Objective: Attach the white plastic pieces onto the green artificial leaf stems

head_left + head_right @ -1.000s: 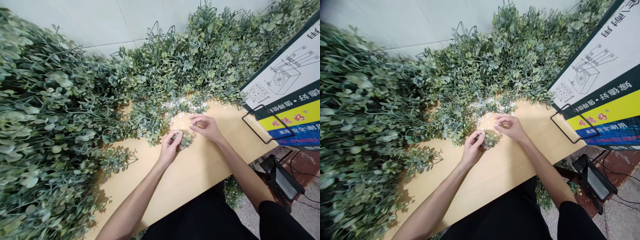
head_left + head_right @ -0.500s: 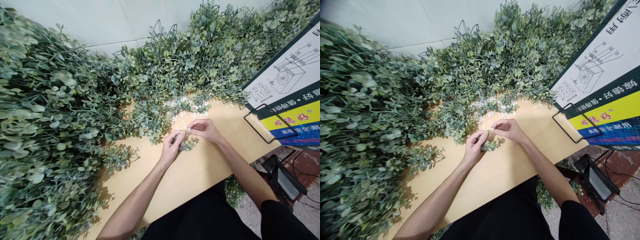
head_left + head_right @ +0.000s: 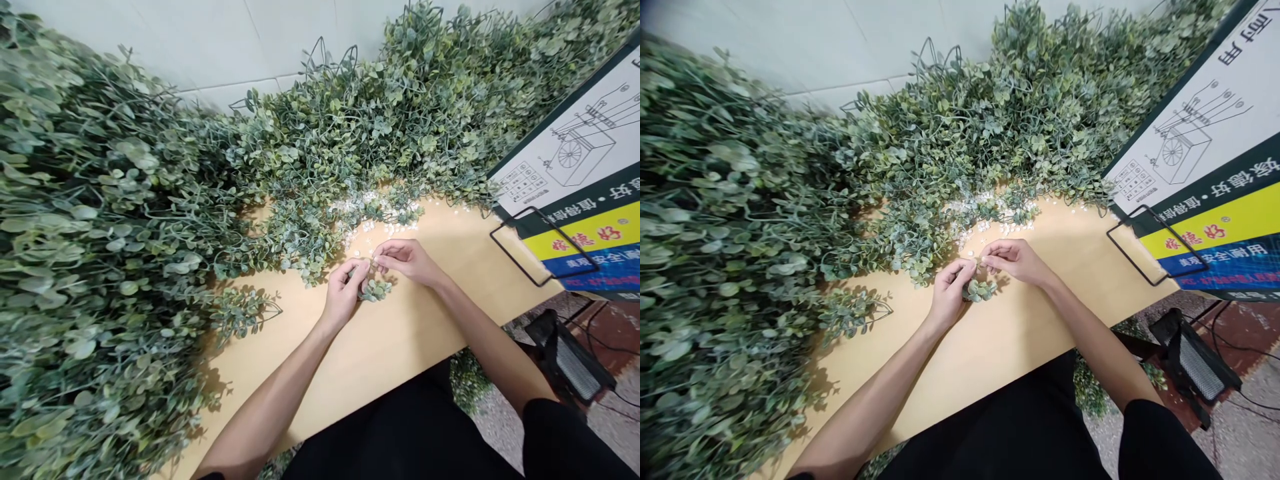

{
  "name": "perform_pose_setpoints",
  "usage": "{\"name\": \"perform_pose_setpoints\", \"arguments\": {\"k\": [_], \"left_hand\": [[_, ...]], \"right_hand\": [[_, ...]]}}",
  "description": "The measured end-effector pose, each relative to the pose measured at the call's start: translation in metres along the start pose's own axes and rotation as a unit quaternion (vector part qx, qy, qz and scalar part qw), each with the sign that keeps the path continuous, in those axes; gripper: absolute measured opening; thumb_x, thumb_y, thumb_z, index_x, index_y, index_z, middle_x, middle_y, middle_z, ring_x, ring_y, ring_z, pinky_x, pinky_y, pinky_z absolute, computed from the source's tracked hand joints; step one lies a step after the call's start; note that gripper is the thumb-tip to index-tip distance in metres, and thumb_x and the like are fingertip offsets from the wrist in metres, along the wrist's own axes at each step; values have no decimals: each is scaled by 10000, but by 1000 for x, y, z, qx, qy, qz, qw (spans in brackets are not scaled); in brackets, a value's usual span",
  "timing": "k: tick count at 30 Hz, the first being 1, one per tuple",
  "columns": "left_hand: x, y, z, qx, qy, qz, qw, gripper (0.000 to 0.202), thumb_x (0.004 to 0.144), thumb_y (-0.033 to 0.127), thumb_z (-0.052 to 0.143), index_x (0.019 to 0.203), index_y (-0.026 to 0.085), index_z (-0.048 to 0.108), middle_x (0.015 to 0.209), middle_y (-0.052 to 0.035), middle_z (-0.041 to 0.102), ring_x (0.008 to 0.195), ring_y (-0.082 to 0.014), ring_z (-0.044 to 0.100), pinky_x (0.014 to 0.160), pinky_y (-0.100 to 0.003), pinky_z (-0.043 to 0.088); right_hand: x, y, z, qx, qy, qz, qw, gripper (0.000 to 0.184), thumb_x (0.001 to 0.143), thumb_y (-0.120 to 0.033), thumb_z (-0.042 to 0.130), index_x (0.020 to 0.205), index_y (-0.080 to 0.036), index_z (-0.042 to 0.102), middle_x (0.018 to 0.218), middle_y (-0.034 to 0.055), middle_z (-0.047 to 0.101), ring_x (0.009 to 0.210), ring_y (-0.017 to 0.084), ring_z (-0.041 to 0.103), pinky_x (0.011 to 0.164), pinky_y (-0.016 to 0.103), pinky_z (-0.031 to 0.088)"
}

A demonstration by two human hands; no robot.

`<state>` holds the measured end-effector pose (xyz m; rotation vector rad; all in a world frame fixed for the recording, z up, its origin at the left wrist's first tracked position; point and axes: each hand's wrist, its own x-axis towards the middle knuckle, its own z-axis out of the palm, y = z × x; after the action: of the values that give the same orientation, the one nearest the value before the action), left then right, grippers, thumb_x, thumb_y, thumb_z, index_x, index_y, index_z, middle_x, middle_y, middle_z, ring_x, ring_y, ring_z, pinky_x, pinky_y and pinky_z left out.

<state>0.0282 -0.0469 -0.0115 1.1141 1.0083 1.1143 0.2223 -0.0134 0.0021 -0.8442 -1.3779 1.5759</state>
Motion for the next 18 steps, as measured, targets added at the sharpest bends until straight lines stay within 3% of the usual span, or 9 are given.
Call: {"name": "perform_pose_setpoints", "arguments": {"k": [18], "left_hand": [[0,3,1,1,7,2,1000,334,914,495,732,798,183,717,578,29,528,483,-100,431,478,-241,355]], "right_hand": [[1,2,3,5,-29,14,999,315,888,-478,788,938,-168,764,814,23,728,687,121,638,674,254,558]]}}
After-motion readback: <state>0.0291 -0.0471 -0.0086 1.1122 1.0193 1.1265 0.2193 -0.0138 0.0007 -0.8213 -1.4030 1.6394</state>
